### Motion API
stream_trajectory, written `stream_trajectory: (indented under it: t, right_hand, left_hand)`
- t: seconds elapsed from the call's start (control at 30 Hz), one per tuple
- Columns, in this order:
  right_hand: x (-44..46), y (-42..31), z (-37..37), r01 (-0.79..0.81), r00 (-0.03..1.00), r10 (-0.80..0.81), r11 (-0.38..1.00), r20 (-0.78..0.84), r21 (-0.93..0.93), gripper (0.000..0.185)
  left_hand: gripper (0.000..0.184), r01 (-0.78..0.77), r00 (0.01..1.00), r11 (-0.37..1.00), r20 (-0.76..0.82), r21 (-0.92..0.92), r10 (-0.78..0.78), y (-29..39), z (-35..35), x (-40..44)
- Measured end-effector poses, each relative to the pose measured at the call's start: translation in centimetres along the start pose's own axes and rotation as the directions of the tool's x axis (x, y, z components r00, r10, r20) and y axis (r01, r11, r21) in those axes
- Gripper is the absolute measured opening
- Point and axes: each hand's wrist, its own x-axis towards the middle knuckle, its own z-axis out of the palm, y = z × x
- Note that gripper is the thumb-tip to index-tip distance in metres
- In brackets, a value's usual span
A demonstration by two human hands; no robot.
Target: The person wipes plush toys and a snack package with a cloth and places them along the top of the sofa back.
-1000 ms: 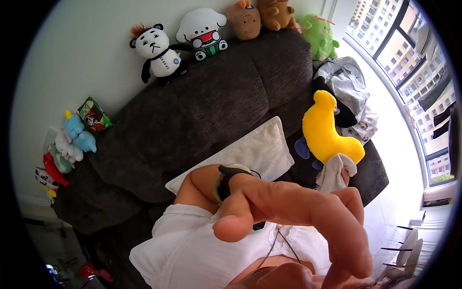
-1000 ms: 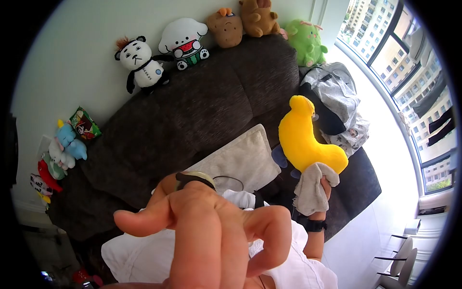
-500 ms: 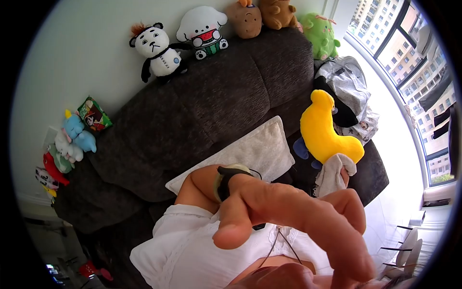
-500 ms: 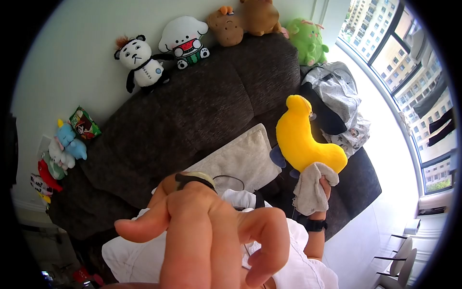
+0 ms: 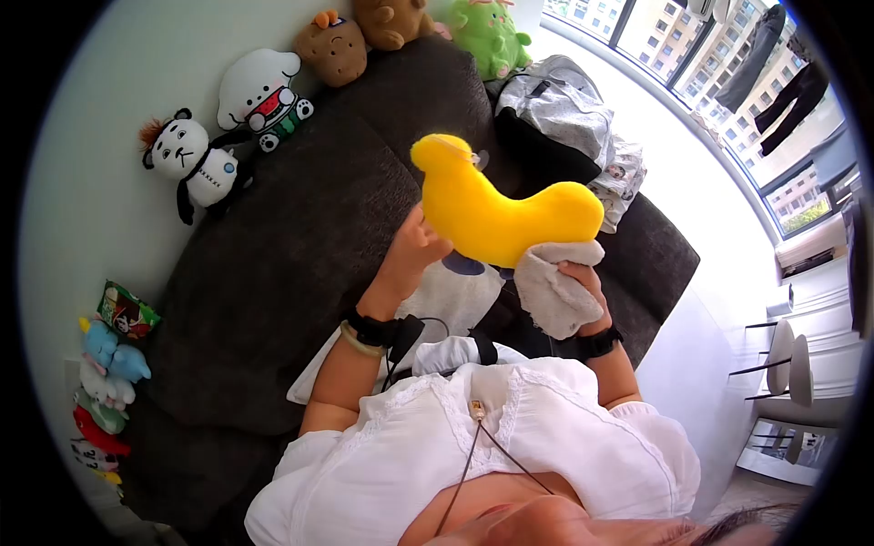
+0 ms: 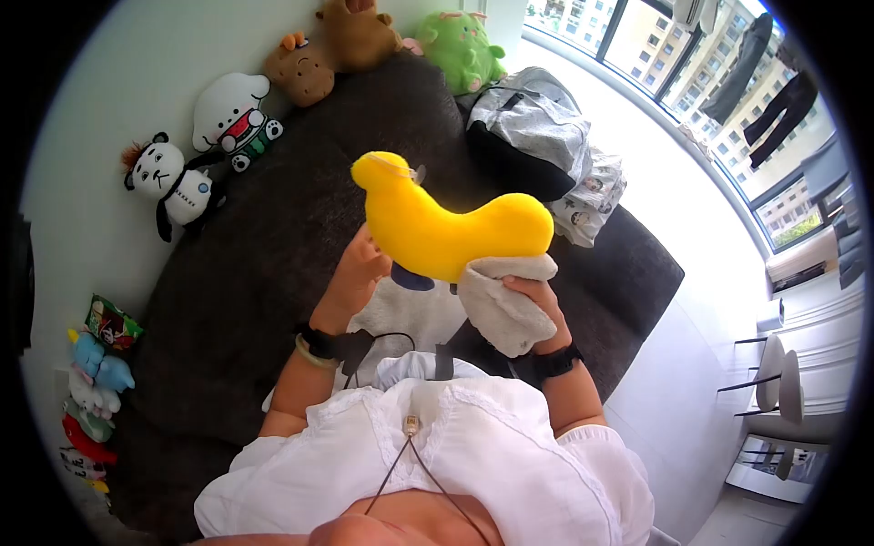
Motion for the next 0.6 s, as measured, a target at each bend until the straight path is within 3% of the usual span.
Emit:
stream_trajectory:
  t: [0.07, 0.17, 0.2, 0.3, 0.33, 0.37, 0.43, 0.47, 0.5, 0.53, 0.57, 0.6]
  right_hand:
    - [1.2, 0.3, 0.1, -0.033, 0.999, 0.036, 0.992, 0.022, -0.125, 0.046]
    - [2.6, 0.3, -0.1, -0.018, 0.999, 0.029, 0.946, 0.032, -0.324, 0.046]
    - [2.9, 0.0, 0.0, 0.047, 0.998, -0.06, 0.864, -0.009, -0.502, 0.042]
    - [4.8, -1.1, -3.7, 0.268, 0.95, -0.313, 0.847, -0.023, -0.459, 0.036]
    - [4.3, -2.0, -2.9, 0.309, 0.919, -0.368, 0.896, -0.141, -0.32, 0.031]
    - [3.9, -3.0, -1.4, 0.399, 0.88, -0.452, 0.871, -0.148, -0.286, 0.031]
    - [2.7, -3.8, 3.5, 0.472, 0.839, -0.537, 0.799, -0.088, -0.373, 0.034]
    - [3.1, -3.1, 5.0, 0.545, 0.808, -0.586, 0.707, 0.056, -0.45, 0.039]
    - [4.5, -1.6, 5.5, 0.675, 0.711, -0.668, 0.56, 0.221, -0.479, 0.042]
    - [4.0, -1.8, 7.4, 0.649, 0.683, -0.634, 0.299, 0.362, -0.7, 0.043]
    - [5.1, -1.2, 6.7, 0.688, 0.588, -0.536, -0.061, 0.605, -0.723, 0.047]
    - [5.5, -0.9, 6.6, 0.626, 0.543, -0.548, -0.242, 0.636, -0.742, 0.051]
  left_hand:
    - [0.059, 0.085, 0.986, 0.987, 0.151, -0.135, -0.064, -1.1, 0.0, -0.4]
    - [0.061, 0.062, 0.998, 0.988, 0.023, -0.143, -0.06, -1.2, -0.1, -0.5]
    - [0.06, -0.007, 0.999, 0.999, -0.036, -0.046, 0.005, -0.9, -0.2, -0.5]
    - [0.058, -0.168, 0.97, 0.95, -0.124, 0.265, 0.207, 0.5, -0.8, -0.6]
    - [0.057, -0.206, 0.958, 0.906, -0.115, 0.37, 0.264, 0.6, -1.1, -0.5]
    - [0.057, -0.239, 0.942, 0.85, -0.1, 0.47, 0.32, 0.6, -1.2, -0.4]
    - [0.054, -0.255, 0.943, 0.834, -0.065, 0.49, 0.327, -0.2, -0.3, -0.7]
    - [0.052, -0.266, 0.944, 0.825, -0.04, 0.499, 0.328, -0.6, 0.3, -0.8]
    - [0.051, -0.273, 0.939, 0.813, -0.041, 0.514, 0.341, -1.0, 0.8, -0.7]
    - [0.05, -0.284, 0.934, 0.801, -0.039, 0.528, 0.356, -1.2, 1.3, -0.7]
    - [0.048, -0.296, 0.927, 0.787, -0.038, 0.542, 0.374, -1.1, 1.7, -0.7]
    - [0.045, -0.352, 0.895, 0.755, -0.039, 0.553, 0.445, -0.5, 1.8, -1.0]
